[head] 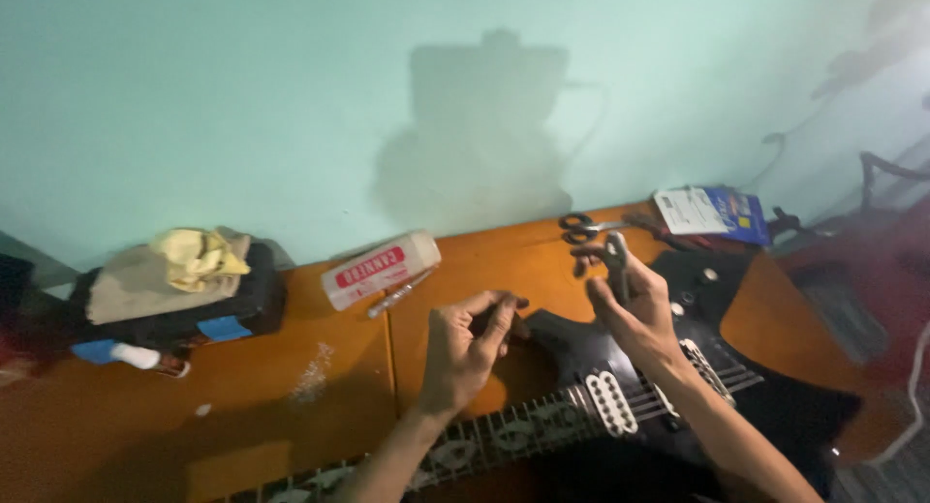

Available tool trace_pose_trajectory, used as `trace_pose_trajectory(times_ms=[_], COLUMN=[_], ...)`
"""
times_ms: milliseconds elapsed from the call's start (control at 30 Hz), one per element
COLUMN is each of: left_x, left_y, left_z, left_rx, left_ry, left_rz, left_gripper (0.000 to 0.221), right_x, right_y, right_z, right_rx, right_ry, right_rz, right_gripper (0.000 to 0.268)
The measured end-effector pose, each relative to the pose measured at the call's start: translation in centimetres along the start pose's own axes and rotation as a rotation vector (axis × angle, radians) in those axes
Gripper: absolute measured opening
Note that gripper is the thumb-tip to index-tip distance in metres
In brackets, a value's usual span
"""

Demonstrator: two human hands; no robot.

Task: The person is replacing the strings on an electric guitar by threading them through the bridge and winding them around the tuning pegs.

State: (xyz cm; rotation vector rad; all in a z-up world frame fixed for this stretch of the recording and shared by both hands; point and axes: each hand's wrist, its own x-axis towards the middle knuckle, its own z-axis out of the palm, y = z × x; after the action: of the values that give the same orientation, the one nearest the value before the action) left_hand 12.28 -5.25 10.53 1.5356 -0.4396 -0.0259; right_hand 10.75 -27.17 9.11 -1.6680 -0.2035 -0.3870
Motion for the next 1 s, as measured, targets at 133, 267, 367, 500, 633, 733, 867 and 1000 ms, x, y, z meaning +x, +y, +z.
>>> trace_pose_trajectory(times_ms=[133,267,367,500,633,733,867,1000], left_x=[0.5,1.5,2.4,3.2,3.3,3.2,3.2,3.1], left_y=[-0.9,-0.8,-1.1,-0.5,-0.9,-0.7,-1.6,-4.0], left_z=[1.8,3.9,5.0,4.9,4.9,4.9,4.8,4.5], left_rx=[0.024,0.049,-0.091,-0.042,-0.143,-0.081,-0.053,-0.057], left_ry=[-0.052,-0.131,-0.074,-0.158,-0.206,-0.197,-0.123,-0.179], left_rz=[0.022,0.058,0.086,0.008,-0.132,-0.122,-0.130,-0.133], left_gripper=[0.014,0.013,0.010,0.009,0.015,0.011,0.022,0.019], right_x=[-0.3,-1.0,-0.8,-0.4,-0.4,-0.7,-0.8,-1.0], right_y=[1.6,2.1,1.7,0.9,2.8,4.8,4.6,3.3], right_z=[-1.3,-2.1,-1.9,-1.9,-2.6,-2.9,-2.5,-1.3], right_rx=[-0.148,-0.319,-0.363,-0.323,-0.458,-0.494,-0.573,-0.663], right_ry=[0.100,0.123,0.108,0.080,0.046,0.043,0.075,0.091], right_rz=[-0.134,-0.164,-0.157,-0.210,-0.300,-0.318,-0.327,-0.370], right_gripper=[0.016,0.009,0.009,0.012,0.014,0.009,0.009,0.010])
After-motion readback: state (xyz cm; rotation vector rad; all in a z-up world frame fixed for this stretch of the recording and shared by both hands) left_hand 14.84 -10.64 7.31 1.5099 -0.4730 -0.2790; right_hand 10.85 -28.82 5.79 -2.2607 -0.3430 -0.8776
